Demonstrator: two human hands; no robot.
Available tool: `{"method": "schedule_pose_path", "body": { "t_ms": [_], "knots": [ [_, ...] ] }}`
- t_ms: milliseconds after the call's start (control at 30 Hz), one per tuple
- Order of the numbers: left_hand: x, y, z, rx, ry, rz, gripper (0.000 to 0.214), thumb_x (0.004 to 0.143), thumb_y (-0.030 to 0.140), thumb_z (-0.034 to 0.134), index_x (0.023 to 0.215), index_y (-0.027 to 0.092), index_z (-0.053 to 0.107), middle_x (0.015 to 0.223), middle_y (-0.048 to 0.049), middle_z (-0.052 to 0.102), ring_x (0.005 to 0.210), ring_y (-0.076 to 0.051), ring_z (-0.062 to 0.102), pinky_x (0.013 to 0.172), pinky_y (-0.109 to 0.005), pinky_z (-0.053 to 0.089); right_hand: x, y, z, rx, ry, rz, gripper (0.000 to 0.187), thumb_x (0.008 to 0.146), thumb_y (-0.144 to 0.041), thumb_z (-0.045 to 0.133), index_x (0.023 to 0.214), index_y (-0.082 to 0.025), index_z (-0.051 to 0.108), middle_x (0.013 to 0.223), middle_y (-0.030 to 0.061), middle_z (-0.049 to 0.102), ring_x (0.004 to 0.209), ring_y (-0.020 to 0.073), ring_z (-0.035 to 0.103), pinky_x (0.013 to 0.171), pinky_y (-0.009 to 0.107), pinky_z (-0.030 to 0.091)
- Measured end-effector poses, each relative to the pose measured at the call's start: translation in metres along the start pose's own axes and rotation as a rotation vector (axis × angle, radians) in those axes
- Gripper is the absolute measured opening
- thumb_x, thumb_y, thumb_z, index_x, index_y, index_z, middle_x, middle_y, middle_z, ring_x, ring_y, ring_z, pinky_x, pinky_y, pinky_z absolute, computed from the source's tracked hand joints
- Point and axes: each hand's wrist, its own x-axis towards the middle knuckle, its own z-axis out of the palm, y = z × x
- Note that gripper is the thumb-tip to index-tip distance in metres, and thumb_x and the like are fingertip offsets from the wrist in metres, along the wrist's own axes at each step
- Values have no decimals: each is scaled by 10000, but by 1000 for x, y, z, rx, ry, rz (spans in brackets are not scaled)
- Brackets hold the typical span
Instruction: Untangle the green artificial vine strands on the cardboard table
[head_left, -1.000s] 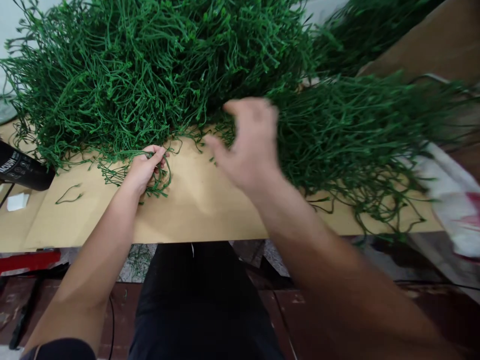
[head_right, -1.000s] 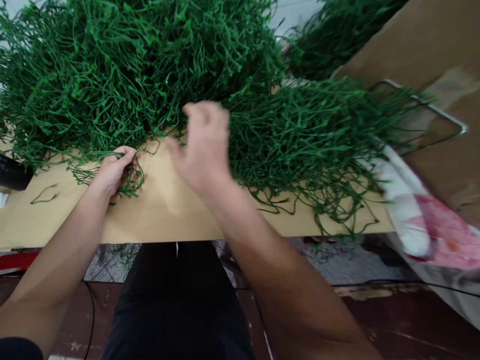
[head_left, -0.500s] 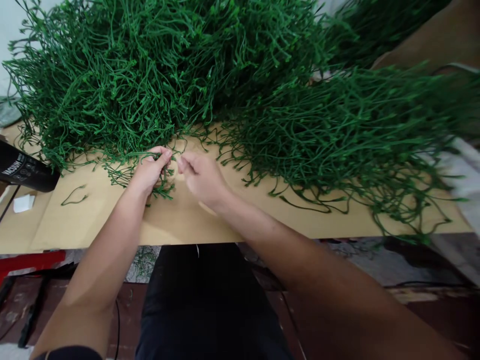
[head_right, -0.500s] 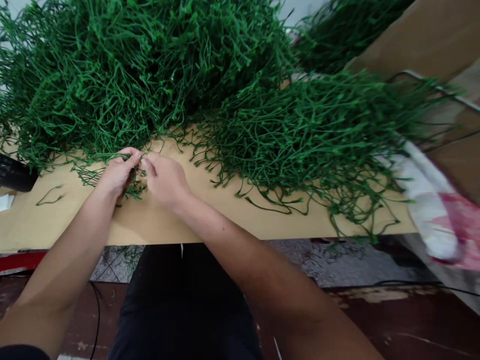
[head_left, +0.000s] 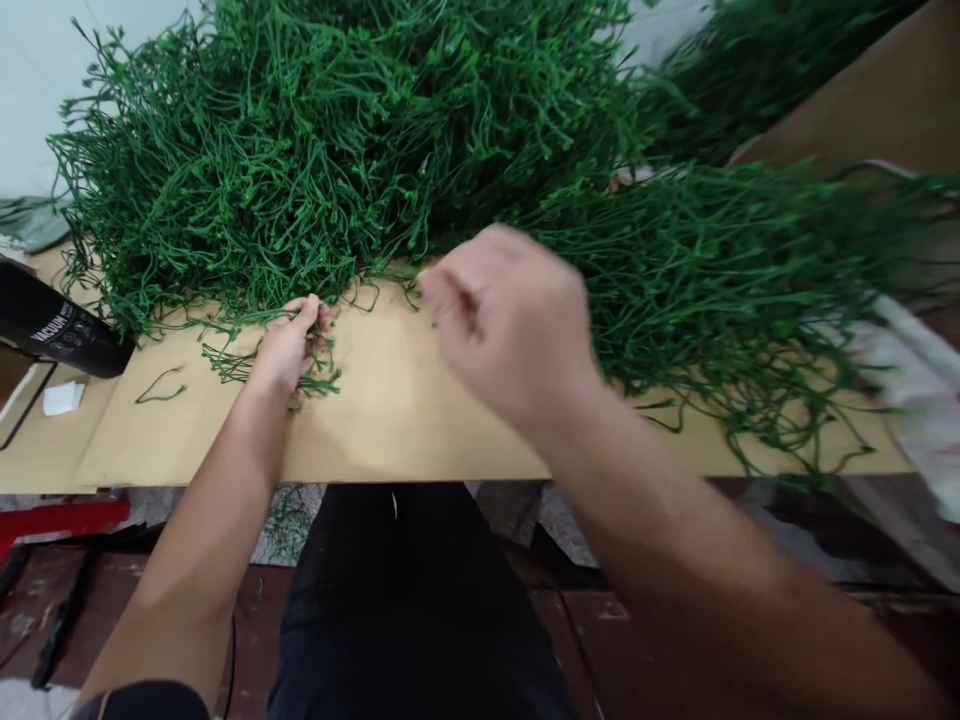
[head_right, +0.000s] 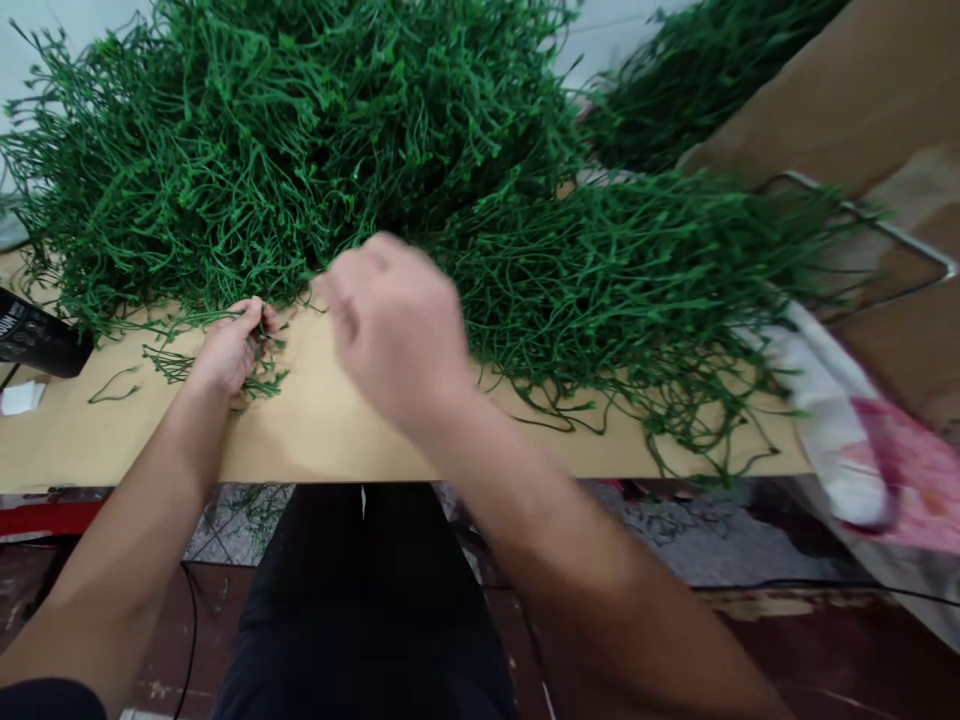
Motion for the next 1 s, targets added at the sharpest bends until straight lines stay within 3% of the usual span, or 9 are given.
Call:
{"method": "schedule_pose_path", "body": {
  "t_ms": [100,200,267,400,533,667,800,1000],
  "knots": [
    [-8,5,7,-75,-154,-70,364,838,492,482,731,154,563,727,-24,616,656,-90,597,528,-195,452,17,46,-13,-310,120,248,250,815,-393,566,863,-155,624,969,153,577,1059,305,473,864,475,345],
    [-10,10,12,-108,-232,-69,501,846,587,373,825,147,614,815,-75,665,796,-143,651,576,-223,494,17,55,-11,-380,123,325,276,755,-327,642,947,-129,652,1050,183,567,1116,330,441,895,496,329],
    [-9,11,15,-100,-257,-51,553,854,604,324,875,142,627,866,-97,678,872,-167,657,614,-244,511,11,40,5,-199,-3,272,204,792,-311,588,866,-133,657,927,145,598,998,278,503,863,449,361],
    [-11,11,19,-25,-272,-8,580,856,610,310,944,136,633,911,-104,687,960,-194,650,716,-290,533,4,2,59,257,-304,241,240,843,-340,497,763,-144,610,792,77,600,733,163,514,697,324,391],
    [-12,10,19,-4,-281,25,594,866,606,279,969,139,632,936,-93,688,977,-187,648,773,-298,536,8,-11,92,407,-396,304,183,818,-275,512,684,-156,548,713,34,565,633,116,458,607,276,330],
    [-9,10,19,10,-314,-20,584,867,600,282,941,143,639,884,-80,689,879,-174,668,715,-282,546,10,-3,95,479,-357,351,274,812,-191,479,549,-180,405,548,-25,411,531,86,343,546,271,254],
    [-7,10,18,67,-327,-73,512,863,576,340,925,161,633,808,-53,677,814,-155,669,653,-255,545,9,8,94,728,-276,466,225,802,-153,485,594,-183,403,563,-47,383,547,74,348,545,239,293],
    [-7,7,14,107,-261,26,405,839,538,443,863,164,597,828,-50,670,844,-149,658,655,-249,542,2,8,82,963,-419,519,215,848,-164,462,635,-180,435,574,-44,430,539,73,401,549,233,362]
  ]
}}
